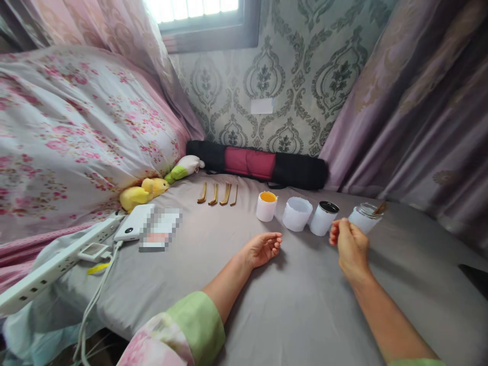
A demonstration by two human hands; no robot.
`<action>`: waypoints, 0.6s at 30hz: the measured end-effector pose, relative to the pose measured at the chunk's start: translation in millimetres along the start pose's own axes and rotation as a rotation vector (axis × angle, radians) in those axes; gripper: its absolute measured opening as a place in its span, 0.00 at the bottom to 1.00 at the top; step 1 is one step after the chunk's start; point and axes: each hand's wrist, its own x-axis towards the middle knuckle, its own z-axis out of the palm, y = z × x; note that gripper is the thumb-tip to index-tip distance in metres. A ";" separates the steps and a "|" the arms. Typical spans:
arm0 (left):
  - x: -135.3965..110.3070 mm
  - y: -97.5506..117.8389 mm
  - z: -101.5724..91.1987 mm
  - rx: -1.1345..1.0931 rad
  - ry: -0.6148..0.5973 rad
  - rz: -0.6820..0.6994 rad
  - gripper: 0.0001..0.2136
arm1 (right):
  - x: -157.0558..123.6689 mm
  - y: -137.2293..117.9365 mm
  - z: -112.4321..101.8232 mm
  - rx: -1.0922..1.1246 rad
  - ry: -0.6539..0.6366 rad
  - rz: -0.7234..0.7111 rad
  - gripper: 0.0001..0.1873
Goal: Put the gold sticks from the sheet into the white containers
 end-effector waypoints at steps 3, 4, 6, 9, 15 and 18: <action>0.8 -0.2 -1.1 0.000 -0.001 0.001 0.05 | -11.5 14.8 15.8 -0.015 -0.085 0.054 0.19; 1.2 -0.3 -1.4 -0.001 -0.003 0.000 0.05 | -14.4 19.1 20.5 -0.016 -0.109 0.071 0.19; 1.7 -0.5 -1.7 -0.004 -0.012 -0.002 0.06 | -18.6 26.8 28.9 -0.020 -0.144 0.089 0.19; 1.7 -0.5 -0.9 -0.004 -0.016 0.000 0.06 | -21.9 37.8 38.4 -0.044 -0.178 0.092 0.20; 2.4 -1.4 -1.1 -0.004 -0.019 0.014 0.06 | -26.2 63.4 43.4 -0.166 -0.222 0.131 0.21; 3.5 -1.9 -2.6 -0.006 -0.030 0.018 0.06 | -27.9 72.7 40.8 -0.216 -0.251 0.106 0.23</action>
